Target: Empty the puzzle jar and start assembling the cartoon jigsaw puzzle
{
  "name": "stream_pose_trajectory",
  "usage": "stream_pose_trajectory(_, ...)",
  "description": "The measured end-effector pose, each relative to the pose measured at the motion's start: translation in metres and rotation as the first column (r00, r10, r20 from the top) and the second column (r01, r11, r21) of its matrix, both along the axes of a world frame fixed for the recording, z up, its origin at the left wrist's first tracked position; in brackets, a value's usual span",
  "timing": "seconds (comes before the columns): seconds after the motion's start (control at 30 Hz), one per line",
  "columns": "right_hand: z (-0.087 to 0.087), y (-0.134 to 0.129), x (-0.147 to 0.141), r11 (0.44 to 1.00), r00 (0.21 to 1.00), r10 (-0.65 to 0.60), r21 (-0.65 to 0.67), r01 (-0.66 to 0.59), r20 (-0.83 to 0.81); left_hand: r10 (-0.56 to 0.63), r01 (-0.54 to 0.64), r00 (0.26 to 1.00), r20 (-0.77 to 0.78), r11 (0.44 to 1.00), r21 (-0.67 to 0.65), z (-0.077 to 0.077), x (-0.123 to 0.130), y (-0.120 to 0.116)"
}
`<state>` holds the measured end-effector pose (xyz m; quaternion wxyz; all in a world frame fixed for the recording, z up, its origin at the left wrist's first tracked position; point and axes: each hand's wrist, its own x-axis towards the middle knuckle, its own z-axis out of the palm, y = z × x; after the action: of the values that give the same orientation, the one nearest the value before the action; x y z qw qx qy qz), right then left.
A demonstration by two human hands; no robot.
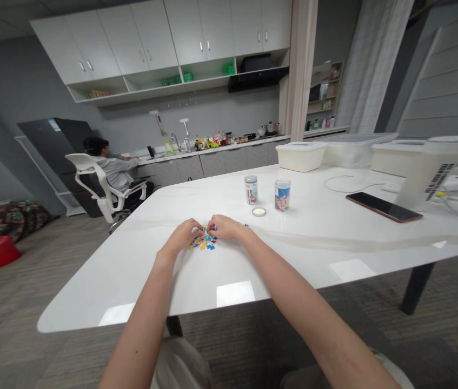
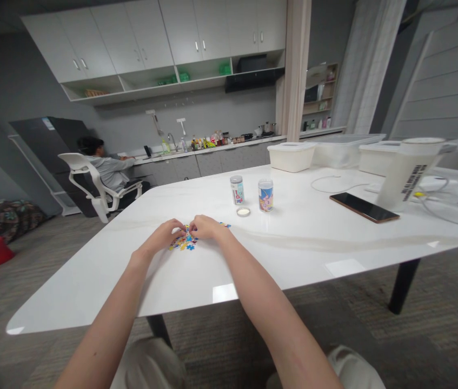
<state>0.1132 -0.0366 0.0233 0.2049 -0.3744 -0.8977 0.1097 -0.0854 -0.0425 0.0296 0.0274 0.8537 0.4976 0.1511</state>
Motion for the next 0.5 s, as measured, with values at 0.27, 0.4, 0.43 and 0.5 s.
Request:
stream_pose_trajectory(0.27,0.003,-0.008,-0.005,0.997,0.999,-0.040,0.068,0.038,0.020,-0.013,0.013,1.000,-0.027,1.000,0.015,0.005,0.004,-0.005)
stream_pose_trajectory(0.4,0.001,-0.010,-0.011,0.995,0.997,-0.068,0.078,0.065,0.033,0.043,-0.043,0.999,-0.031,0.999,0.013,0.008,0.005,-0.009)
stream_pose_trajectory(0.43,0.000,-0.010,-0.012,0.994,0.996,-0.081,0.078,0.079,0.031,0.047,-0.046,0.998,-0.033,0.999,0.014,0.009,0.005,-0.009)
stream_pose_trajectory(0.5,-0.001,-0.009,-0.014,0.992,0.994,-0.108,0.066,0.107,0.018,0.049,-0.049,0.998,-0.035,0.999,0.010,0.009,0.006,-0.010)
